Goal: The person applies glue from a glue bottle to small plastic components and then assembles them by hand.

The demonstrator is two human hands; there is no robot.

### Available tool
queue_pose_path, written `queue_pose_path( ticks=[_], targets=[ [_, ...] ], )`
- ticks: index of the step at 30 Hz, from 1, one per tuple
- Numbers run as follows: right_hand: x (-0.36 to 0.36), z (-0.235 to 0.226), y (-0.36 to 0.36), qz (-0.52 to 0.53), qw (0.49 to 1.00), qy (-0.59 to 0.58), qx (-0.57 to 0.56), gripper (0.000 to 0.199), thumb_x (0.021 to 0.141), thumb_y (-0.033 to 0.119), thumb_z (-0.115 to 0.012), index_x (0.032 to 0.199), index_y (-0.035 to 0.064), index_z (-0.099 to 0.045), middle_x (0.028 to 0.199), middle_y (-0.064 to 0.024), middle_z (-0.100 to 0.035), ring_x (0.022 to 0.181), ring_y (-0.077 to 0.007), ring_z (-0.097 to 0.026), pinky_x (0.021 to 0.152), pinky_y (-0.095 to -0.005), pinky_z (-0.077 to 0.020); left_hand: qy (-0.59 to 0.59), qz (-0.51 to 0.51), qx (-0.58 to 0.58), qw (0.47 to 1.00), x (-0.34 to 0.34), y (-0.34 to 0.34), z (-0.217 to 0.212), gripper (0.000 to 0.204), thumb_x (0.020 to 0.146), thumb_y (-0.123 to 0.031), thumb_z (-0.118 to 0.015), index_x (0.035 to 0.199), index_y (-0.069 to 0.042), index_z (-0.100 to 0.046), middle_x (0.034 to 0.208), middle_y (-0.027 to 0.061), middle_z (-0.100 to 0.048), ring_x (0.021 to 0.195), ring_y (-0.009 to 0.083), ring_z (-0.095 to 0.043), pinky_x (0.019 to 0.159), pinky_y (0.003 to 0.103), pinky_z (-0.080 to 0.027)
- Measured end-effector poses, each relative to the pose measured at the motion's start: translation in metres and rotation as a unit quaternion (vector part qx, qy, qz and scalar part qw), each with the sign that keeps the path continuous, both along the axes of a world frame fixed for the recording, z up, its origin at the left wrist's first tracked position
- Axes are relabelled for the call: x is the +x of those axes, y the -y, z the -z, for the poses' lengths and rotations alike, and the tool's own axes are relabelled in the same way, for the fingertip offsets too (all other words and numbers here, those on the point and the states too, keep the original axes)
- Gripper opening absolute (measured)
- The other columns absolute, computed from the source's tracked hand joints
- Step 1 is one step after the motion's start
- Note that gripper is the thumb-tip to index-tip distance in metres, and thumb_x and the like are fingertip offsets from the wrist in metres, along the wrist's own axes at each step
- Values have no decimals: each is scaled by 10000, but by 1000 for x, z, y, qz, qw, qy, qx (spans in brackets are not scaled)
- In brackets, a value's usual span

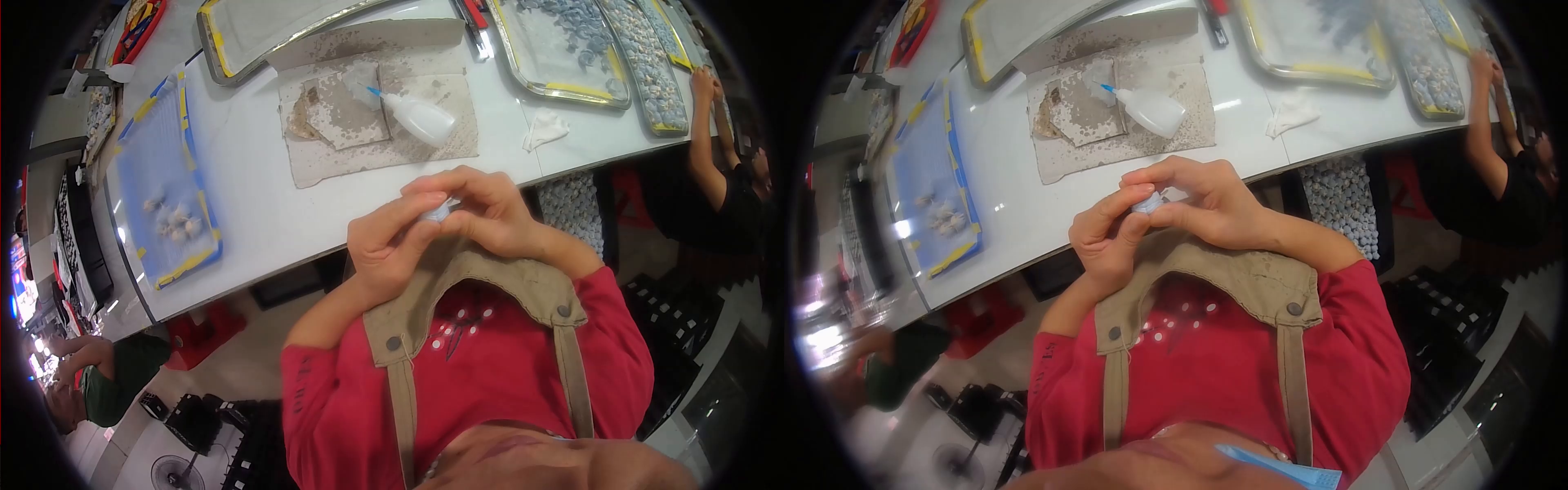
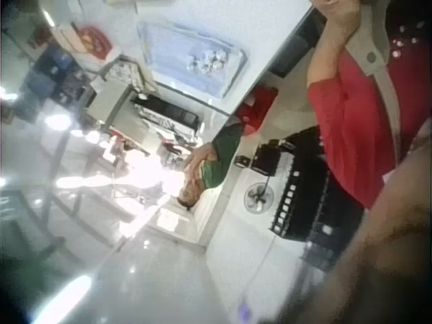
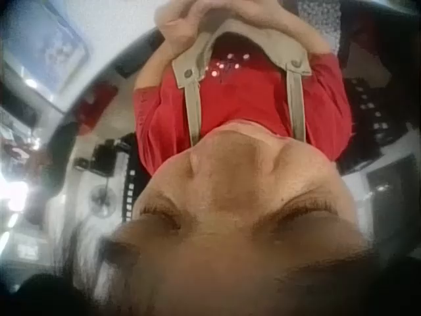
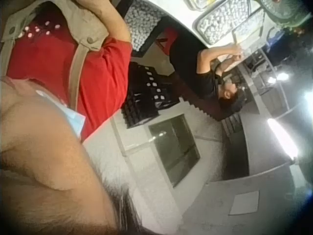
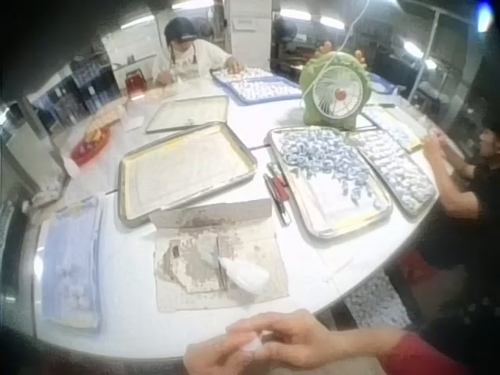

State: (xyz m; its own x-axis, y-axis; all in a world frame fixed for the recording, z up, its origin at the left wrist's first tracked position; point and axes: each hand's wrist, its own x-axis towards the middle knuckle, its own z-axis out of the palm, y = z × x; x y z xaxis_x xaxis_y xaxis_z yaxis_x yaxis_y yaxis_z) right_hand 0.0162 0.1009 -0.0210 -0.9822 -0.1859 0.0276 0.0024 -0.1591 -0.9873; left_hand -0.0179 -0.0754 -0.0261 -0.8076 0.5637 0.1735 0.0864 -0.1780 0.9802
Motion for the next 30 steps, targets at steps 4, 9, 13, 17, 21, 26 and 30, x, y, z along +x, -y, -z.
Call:
queue_pose_path(
  ticks=[4,9,13,17,21,26,30],
  targets=[
    [-4,2,-2,-12,999,-34,16,362,793,63,-627,1138,-8,-543,1083,-114,-600,998,-159,-563,869,-277,-438,-17,-2,9,1000,-3,-2,3,243,827,-5,-589,1069,23,-581,990,118,-636,887,133,-592,770,231,-460],
    [-7,2,-9,-30,997,-18,-70,415,779,75,-661,1159,-13,-521,1094,-99,-583,1007,-162,-551,885,-291,-429,113,45,79,989,-3,-4,2,299,794,6,-616,1089,17,-567,1099,150,-597,972,155,-572,829,244,-434],
    [-7,1,-13,-56,996,17,-68,500,691,52,-720,1142,-10,-515,1164,-155,-548,1072,-200,-527,920,-318,-421,75,74,80,991,-6,-6,6,321,785,12,-617,1101,12,-564,1133,154,-579,1005,164,-560,843,245,-425],
    [-8,0,-14,-79,994,26,-73,511,694,52,-715,1153,-15,-500,1190,-161,-532,1101,-206,-511,937,-326,-411,64,77,74,992,-5,-7,8,354,780,29,-606,1130,5,-556,1118,147,-590,991,166,-570,841,250,-430],
    [-8,0,-14,-99,988,65,-97,475,718,28,-684,1153,-19,-499,1208,-168,-521,1115,-213,-504,945,-333,-406,61,66,22,996,-4,-7,5,336,781,33,-598,1114,12,-562,1091,129,-608,969,158,-580,829,250,-440],
    [-7,0,-14,-106,990,21,-91,398,788,55,-642,1159,-11,-514,1134,-107,-568,1014,-137,-539,860,-276,-445,-7,58,-8,998,-5,-6,2,295,774,11,-613,1068,9,-592,1054,126,-624,953,174,-597,803,255,-460],
    [-8,-2,-11,-121,989,19,-88,400,718,-26,-631,1107,-33,-535,1169,-190,-545,1101,-235,-520,943,-341,-410,-68,60,-60,994,-5,1,-2,258,781,-25,-627,1038,-12,-615,995,123,-644,906,184,-624,769,251,-478]
  ],
)
